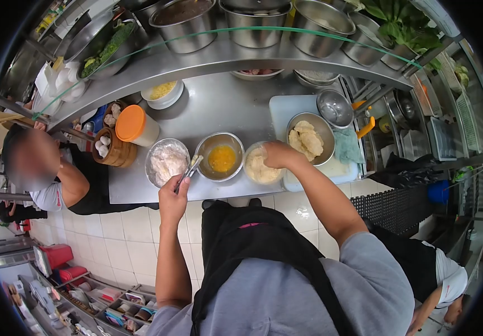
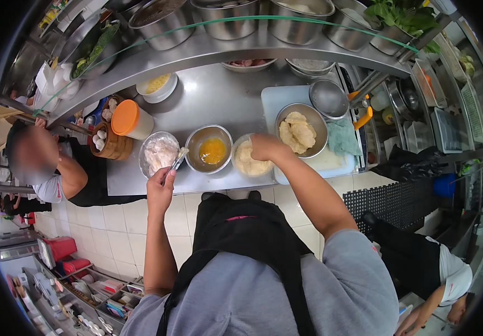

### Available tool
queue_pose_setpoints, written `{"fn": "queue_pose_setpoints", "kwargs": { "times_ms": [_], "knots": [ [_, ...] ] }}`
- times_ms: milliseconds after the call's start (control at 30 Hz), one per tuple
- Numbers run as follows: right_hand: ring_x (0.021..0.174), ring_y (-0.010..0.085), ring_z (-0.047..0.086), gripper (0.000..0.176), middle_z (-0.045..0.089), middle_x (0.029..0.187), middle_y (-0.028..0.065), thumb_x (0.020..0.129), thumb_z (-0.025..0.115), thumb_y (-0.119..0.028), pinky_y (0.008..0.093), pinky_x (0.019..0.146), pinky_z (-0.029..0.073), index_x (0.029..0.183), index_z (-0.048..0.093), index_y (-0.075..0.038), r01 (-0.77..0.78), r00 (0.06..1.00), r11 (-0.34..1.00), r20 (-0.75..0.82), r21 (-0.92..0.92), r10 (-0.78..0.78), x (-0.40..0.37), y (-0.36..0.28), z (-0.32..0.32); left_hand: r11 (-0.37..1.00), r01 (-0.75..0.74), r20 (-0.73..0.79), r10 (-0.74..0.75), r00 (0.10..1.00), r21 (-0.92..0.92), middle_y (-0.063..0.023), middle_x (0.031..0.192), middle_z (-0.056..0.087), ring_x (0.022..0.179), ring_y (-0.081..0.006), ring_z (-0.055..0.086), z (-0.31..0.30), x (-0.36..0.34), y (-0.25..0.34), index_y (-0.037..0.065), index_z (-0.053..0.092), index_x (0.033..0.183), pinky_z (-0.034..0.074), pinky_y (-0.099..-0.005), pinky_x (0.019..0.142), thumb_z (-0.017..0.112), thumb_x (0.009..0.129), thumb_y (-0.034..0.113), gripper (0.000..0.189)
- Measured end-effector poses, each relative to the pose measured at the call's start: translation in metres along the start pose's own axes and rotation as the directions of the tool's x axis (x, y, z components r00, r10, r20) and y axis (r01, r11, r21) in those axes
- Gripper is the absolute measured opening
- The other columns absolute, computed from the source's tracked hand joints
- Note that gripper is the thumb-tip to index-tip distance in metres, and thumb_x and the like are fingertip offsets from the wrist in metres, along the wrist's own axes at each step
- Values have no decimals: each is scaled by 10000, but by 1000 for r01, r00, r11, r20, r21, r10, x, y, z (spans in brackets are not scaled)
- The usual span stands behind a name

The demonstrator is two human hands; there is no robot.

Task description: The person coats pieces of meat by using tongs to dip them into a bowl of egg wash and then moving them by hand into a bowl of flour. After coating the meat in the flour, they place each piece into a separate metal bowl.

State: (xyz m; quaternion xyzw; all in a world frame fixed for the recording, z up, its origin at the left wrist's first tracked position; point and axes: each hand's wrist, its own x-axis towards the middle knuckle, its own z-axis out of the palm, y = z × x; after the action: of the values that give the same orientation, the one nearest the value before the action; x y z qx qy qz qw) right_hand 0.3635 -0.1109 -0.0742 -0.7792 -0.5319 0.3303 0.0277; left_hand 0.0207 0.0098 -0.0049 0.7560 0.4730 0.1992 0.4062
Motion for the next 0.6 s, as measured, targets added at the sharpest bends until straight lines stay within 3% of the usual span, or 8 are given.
{"fn": "queue_pose_setpoints", "kwargs": {
  "times_ms": [133, 233, 367, 433, 500, 600],
  "knots": [
    [1083, 419, 663, 314, 695, 1105, 278, 790, 594, -147, 479, 951, 519, 1034, 710, 14, -13, 1000, 999, -2, 41, 13, 5, -9, -10, 1000, 11, -7, -11, 1000, -23, -125, 793, 693, 695, -162, 591, -2, -2, 3, -46, 707, 1107, 497, -313, 691, 694, 974, 256, 331],
    [1034, 433, 673, 253, 702, 1059, 276, 795, 587, -129, 492, 919, 527, 959, 714, 16, 49, 998, 995, 46, 88, -53, 26, -2, 51, 1000, 9, 5, -9, 1000, -25, -119, 778, 685, 681, -157, 573, 6, 1, -9, -44, 706, 1101, 492, -316, 680, 694, 972, 252, 323],
    [993, 441, 680, 246, 710, 1016, 268, 803, 576, -110, 498, 897, 533, 969, 718, 5, 81, 995, 995, 51, 66, -85, 35, 5, 69, 998, -42, 4, 43, 999, -44, -125, 763, 676, 669, -162, 569, 13, 1, -7, -45, 704, 1094, 488, -326, 666, 695, 969, 253, 323],
    [985, 443, 681, 242, 712, 1001, 265, 815, 566, -112, 501, 893, 531, 967, 717, 1, 135, 989, 989, -60, 58, -132, 27, -4, 58, 1000, -10, 21, 11, 1000, -25, -129, 760, 675, 667, -164, 570, 11, 3, -4, -47, 703, 1094, 488, -328, 664, 696, 968, 257, 329],
    [989, 444, 678, 245, 709, 1010, 269, 821, 567, -118, 503, 898, 529, 975, 716, 0, 184, 983, 981, -40, 62, -182, 37, 3, 60, 999, 47, 38, -47, 998, -4, -132, 756, 674, 665, -167, 571, 11, 0, -6, -49, 702, 1093, 488, -331, 661, 697, 967, 261, 334],
    [959, 455, 674, 247, 702, 1001, 281, 831, 578, -137, 514, 897, 526, 987, 708, 5, 184, 982, 978, 13, 103, -186, 31, 4, 69, 999, -12, 33, 13, 999, -45, -133, 751, 673, 665, -165, 575, 9, 1, -4, -50, 703, 1095, 488, -334, 660, 702, 963, 267, 343]
  ]
}}
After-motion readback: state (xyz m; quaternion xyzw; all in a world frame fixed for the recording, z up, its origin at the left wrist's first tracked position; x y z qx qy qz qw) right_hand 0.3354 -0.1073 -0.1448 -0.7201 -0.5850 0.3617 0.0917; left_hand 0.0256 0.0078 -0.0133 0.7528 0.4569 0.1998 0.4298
